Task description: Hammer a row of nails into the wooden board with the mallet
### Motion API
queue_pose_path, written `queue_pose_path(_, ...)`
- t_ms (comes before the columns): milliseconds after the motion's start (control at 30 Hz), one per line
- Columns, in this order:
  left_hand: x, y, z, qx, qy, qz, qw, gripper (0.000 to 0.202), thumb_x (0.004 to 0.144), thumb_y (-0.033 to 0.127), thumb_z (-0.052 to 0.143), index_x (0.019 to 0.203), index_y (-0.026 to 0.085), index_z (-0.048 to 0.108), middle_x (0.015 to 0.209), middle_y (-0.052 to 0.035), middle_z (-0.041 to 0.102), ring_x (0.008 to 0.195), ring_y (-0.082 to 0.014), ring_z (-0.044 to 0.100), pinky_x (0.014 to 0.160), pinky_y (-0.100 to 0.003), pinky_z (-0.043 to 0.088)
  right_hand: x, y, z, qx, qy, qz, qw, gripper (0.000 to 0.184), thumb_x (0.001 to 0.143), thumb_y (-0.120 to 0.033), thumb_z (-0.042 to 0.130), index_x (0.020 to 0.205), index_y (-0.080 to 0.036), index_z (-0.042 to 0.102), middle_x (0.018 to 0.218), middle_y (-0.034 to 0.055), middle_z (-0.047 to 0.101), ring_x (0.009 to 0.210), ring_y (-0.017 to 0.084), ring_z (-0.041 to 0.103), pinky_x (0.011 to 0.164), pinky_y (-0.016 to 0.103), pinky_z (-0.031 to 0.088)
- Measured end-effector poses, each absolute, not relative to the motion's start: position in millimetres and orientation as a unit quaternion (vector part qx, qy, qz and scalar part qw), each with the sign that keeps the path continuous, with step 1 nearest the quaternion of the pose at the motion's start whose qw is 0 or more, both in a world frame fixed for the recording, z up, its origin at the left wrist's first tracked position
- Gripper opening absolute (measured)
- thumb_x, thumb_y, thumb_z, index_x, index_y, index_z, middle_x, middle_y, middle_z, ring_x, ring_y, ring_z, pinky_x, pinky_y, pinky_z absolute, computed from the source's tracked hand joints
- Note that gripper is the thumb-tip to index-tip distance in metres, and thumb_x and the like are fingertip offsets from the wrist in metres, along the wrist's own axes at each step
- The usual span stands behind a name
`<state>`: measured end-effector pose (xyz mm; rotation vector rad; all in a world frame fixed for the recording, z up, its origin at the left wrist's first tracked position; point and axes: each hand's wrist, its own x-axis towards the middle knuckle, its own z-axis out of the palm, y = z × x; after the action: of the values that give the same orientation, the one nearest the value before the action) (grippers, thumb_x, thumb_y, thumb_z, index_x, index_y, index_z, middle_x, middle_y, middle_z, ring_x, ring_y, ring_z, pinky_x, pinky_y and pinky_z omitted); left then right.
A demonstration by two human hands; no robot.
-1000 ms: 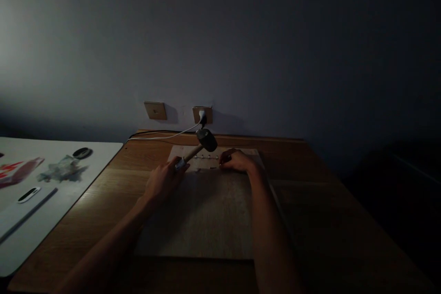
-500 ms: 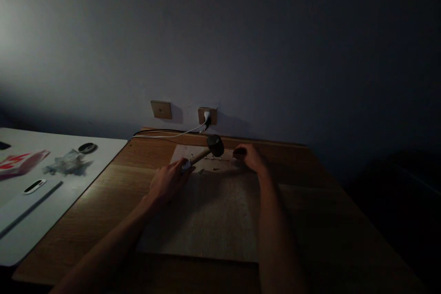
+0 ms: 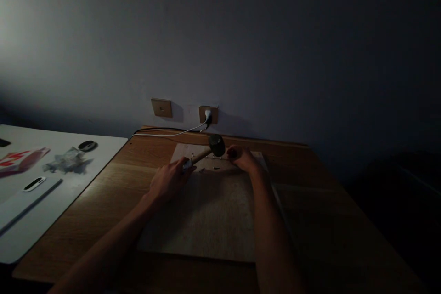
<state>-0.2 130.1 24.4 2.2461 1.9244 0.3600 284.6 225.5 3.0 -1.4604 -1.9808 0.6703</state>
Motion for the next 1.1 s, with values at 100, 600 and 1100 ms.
queue_pose_path(100, -1.6, 130.6, 22.0, 0.756, 0.639, 0.124, 0.076, 0.037, 0.102, 0.056, 0.043, 0.116, 0.027, 0.061, 0.106, -0.0058, 0.076, 0.086, -0.0261, 0.074, 0.067, -0.029, 0.045, 282.8, 225.3, 1.5, -0.558, -0.741, 0.246, 0.283, 0.031, 0.066, -0.007, 0.060, 0.092, -0.019, 0.071, 0.076, 0.0000, 0.075, 0.073, 0.017, 0.070, 0.066, 0.024, 0.050)
queue_pose_path(600, 2.8, 129.8, 29.8, 0.761, 0.632, 0.108, 0.099, 0.032, 0.101, 0.052, 0.045, 0.114, 0.028, 0.061, 0.111, -0.0065, 0.076, 0.090, -0.0262, 0.073, 0.072, -0.030, 0.047, 275.0, 219.5, 10.2, -0.601, -0.724, 0.237, 0.242, 0.041, 0.067, -0.005, 0.068, 0.105, -0.021, 0.069, 0.078, 0.0012, 0.075, 0.074, 0.018, 0.070, 0.066, 0.024, 0.048)
queue_pose_path(1100, 40.2, 143.4, 44.6, 0.785, 0.614, 0.057, 0.067, 0.036, 0.100, 0.054, 0.046, 0.115, 0.025, 0.062, 0.101, -0.0138, 0.076, 0.087, -0.0317, 0.074, 0.072, -0.034, 0.048, 299.3, 203.1, 36.0, -0.589, -0.709, 0.312, 0.232, 0.038, 0.059, -0.017, 0.086, 0.093, -0.024, 0.072, 0.082, -0.0013, 0.077, 0.081, 0.022, 0.073, 0.072, 0.029, 0.051)
